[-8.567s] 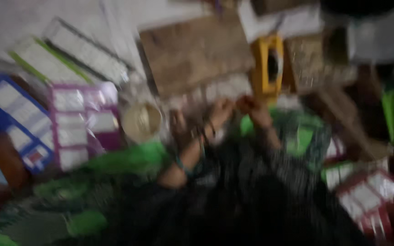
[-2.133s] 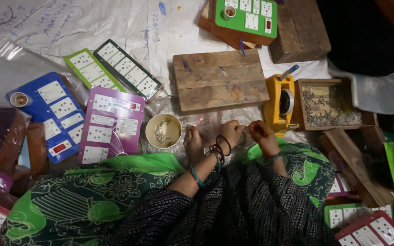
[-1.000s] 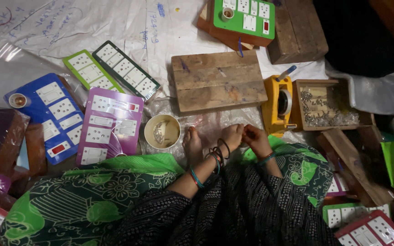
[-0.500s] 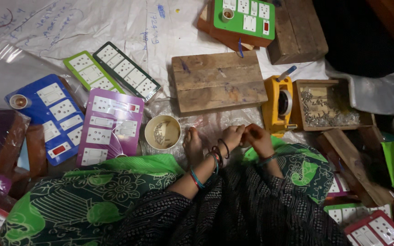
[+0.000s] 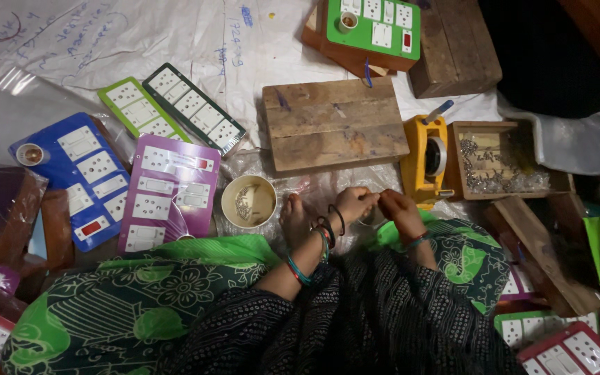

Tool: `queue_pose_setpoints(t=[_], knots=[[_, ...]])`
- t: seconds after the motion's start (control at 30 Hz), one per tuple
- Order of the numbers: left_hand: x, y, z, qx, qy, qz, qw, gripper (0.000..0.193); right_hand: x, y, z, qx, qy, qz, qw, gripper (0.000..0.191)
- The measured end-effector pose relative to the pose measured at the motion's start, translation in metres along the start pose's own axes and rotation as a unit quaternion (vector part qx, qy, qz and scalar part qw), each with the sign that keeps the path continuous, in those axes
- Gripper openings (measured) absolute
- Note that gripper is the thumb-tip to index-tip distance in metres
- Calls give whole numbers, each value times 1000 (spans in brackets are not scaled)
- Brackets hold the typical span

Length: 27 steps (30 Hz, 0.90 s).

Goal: The person sits on the floor and repeatedly picks up small metal components from a paper cup, manipulates them with both hands, and places them into a second cup. The person also handles a wooden board and a yellow tape dispenser during the process.

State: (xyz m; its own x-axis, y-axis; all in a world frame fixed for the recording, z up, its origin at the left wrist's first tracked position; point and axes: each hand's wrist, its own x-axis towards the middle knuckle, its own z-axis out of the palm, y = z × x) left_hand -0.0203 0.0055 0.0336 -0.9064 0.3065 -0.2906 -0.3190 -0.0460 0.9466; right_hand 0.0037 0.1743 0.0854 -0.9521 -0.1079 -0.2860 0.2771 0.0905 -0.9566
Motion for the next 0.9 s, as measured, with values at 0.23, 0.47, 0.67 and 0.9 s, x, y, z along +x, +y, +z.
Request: queue_pose_setpoints(t=[0.23, 0.47, 0.67, 0.9], knots=[[1, 2, 2, 48, 50, 19, 997, 32, -1, 0, 1, -6, 26, -64, 998, 6], [11, -11, 1, 141, 92, 67, 983, 32, 10, 20, -6, -87, -59, 2, 995, 12], [4, -7, -1, 156, 96, 76, 980, 30, 8, 19, -8, 24, 61, -43, 997, 15], [-1, 2, -1, 168, 94, 56, 980, 30, 10, 24, -3, -34, -22, -11, 999, 21]])
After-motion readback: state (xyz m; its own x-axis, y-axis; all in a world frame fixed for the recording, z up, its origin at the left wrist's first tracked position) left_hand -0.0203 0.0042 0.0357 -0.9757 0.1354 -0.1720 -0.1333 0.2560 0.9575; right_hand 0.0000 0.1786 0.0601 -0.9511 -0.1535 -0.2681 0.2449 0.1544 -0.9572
